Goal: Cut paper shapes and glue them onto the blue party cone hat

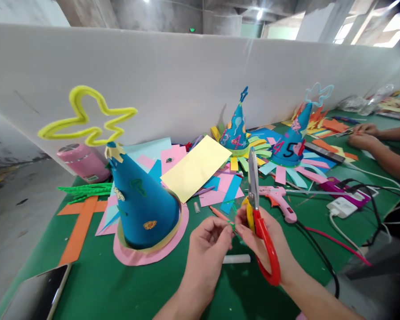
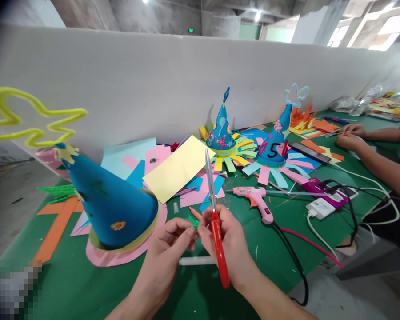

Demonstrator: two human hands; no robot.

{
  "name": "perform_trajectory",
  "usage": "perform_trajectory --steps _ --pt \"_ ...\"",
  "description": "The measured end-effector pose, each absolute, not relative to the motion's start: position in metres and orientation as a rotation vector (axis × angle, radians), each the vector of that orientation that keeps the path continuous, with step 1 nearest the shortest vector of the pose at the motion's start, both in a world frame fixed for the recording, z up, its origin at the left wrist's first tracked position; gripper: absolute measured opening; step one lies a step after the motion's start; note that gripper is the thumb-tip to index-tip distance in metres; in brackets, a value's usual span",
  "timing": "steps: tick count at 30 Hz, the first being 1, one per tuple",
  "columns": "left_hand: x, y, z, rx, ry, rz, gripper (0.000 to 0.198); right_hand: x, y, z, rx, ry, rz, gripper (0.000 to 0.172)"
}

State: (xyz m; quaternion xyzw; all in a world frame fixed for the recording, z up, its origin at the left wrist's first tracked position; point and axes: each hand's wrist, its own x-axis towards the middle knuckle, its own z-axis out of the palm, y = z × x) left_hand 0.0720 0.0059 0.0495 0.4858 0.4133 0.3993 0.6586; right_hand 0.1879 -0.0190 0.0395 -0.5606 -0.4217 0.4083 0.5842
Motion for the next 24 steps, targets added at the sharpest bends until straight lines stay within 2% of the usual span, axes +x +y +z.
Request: perform_trajectory --steps 6,12,24 --pt "0.071 0.009 0.051 1.17 0.956 0.821 0.011 0.199 -0.02 0.044 -1.326 -1.159 1.006 0.008" --pt "0.065 0.017 0.054 0.882 0.853 0.992 0.009 0.21 -0.036 0.044 -1.509 -1.347 1.054 0.019" --pt "0.06 0.022 0.056 0.699 0.785 1.186 0.008 0.239 -0.061 0.025 -1.908 -1.747 0.622 0.03"
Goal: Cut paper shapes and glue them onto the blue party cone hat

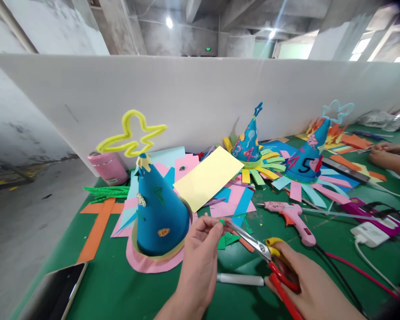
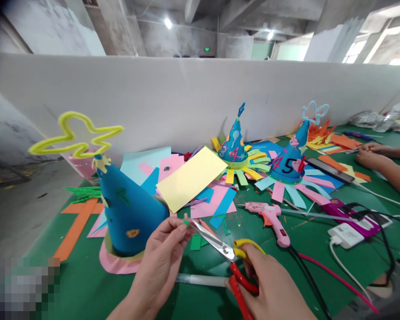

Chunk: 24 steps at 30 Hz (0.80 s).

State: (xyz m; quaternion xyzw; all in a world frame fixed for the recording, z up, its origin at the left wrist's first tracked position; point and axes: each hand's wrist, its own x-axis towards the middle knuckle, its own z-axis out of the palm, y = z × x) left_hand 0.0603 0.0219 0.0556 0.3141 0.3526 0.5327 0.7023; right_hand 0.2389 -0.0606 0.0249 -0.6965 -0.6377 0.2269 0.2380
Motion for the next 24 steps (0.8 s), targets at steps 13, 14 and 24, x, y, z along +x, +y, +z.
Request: perform_trajectory --steps 13,14,24 --pt "0.0634 0.0214 0.054 0.711 0.835 1.186 0.008 0.2387 -0.0615 0.0318 -1.892 -1.769 0.619 0.021" --pt "0.0637 0.0215 0.0537 0.71 0.836 1.188 0.008 0.239 -0.0617 0.0309 -1.897 -1.774 0.608 0.02" --pt "0.0641 0.0202 0.0533 0.698 0.856 1.196 0.009 0.2395 -0.0622 0.0276 -1.932 -1.839 0.479 0.019"
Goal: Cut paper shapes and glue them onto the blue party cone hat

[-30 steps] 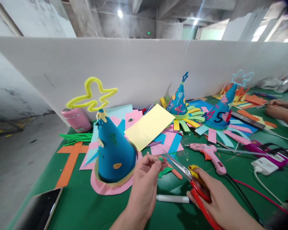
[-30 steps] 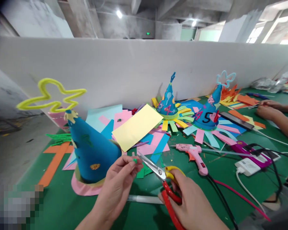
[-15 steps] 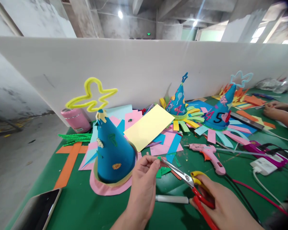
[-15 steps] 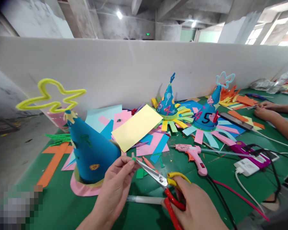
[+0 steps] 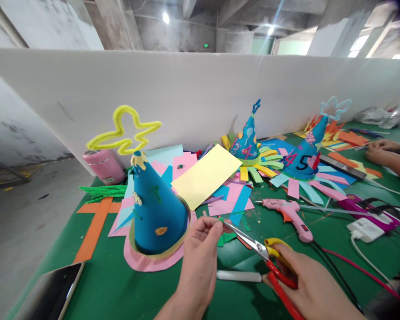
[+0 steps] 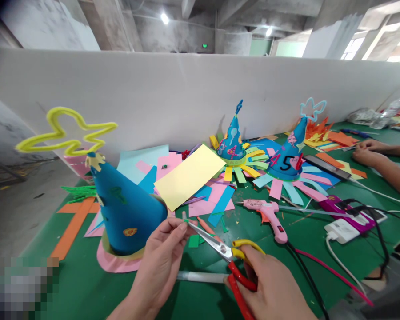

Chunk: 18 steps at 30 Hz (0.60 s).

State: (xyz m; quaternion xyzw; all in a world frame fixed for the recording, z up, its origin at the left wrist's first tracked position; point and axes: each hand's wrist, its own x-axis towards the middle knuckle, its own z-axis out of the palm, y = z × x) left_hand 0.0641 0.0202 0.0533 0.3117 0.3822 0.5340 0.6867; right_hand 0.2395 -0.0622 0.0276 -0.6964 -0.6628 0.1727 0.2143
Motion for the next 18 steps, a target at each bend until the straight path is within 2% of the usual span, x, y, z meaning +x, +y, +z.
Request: perform_trajectory --steps 18 --pt "0.0633 0.0192 0.053 0.695 0.86 1.197 0.009 0.2385 -0.0601 0.0296 -1.955 -1.876 0.412 0.019"
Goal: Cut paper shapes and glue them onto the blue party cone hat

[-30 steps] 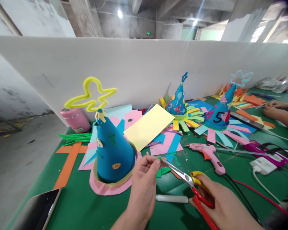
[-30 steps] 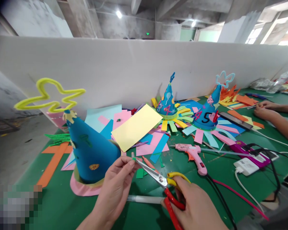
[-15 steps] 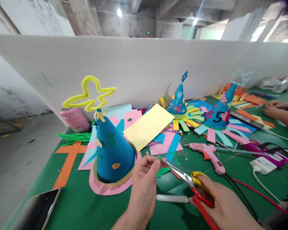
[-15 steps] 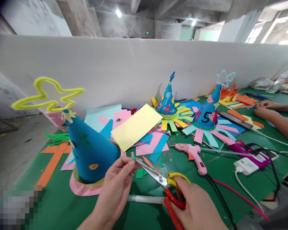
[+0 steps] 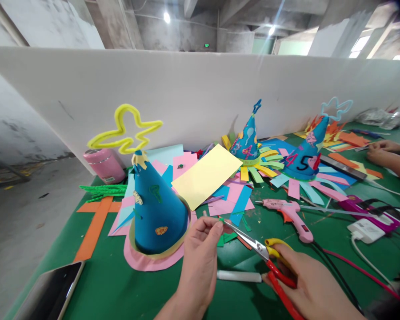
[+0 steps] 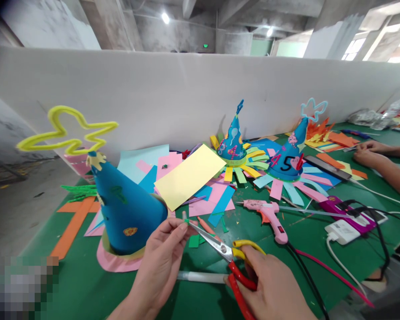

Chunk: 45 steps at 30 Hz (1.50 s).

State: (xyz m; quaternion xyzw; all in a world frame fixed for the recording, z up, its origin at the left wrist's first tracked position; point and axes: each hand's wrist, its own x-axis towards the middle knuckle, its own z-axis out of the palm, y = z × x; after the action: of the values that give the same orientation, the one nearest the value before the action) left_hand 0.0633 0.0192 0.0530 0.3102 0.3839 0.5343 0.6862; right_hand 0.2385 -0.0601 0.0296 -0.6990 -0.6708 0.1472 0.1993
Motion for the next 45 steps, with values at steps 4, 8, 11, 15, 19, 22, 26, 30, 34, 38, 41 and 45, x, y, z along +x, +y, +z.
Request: perform_trajectory --steps 4,8,11,15,19,22,26,30,34,38,41,45 --pt "0.063 0.019 0.052 0.693 0.859 1.196 0.008 0.238 -0.059 0.029 -1.972 -1.868 0.42 0.019" --pt "0.064 0.02 0.051 0.721 0.868 1.184 0.009 0.238 -0.059 0.025 -1.988 -1.862 0.453 0.019" --pt "0.064 0.02 0.05 0.749 0.853 1.171 0.009 0.237 -0.061 0.021 -2.018 -1.857 0.58 0.017" --pt "0.064 0.021 0.049 0.745 0.846 1.165 0.008 0.236 -0.063 0.017 -1.957 -1.792 0.901 0.02" --pt "0.063 0.022 0.05 0.746 0.848 1.178 0.009 0.231 -0.061 0.017 -1.85 -1.7 1.037 0.021" --pt "0.062 0.022 0.052 0.75 0.852 1.19 0.009 0.228 -0.059 0.015 -1.788 -1.629 1.037 0.019" --pt "0.062 0.022 0.053 0.744 0.885 1.199 0.009 0.226 -0.061 0.01 -1.715 -1.514 1.079 0.022" --pt "0.061 0.024 0.054 0.694 0.875 1.226 0.009 0.227 -0.061 0.008 -1.65 -1.36 1.116 0.026" --pt "0.061 0.023 0.057 0.711 0.863 1.209 0.009 0.223 -0.05 0.018 -1.531 -1.213 1.109 0.026" --pt "0.066 0.015 0.057 0.798 0.852 1.032 0.01 0.208 -0.033 0.042 -1.458 -1.038 1.008 0.024" --pt "0.07 0.01 0.055 0.876 0.865 0.965 0.012 0.197 -0.025 0.051 -1.348 -0.981 0.97 0.022" --pt "0.071 0.008 0.054 0.962 0.882 0.958 0.012 0.19 -0.022 0.05 -1.295 -0.979 0.964 0.016"
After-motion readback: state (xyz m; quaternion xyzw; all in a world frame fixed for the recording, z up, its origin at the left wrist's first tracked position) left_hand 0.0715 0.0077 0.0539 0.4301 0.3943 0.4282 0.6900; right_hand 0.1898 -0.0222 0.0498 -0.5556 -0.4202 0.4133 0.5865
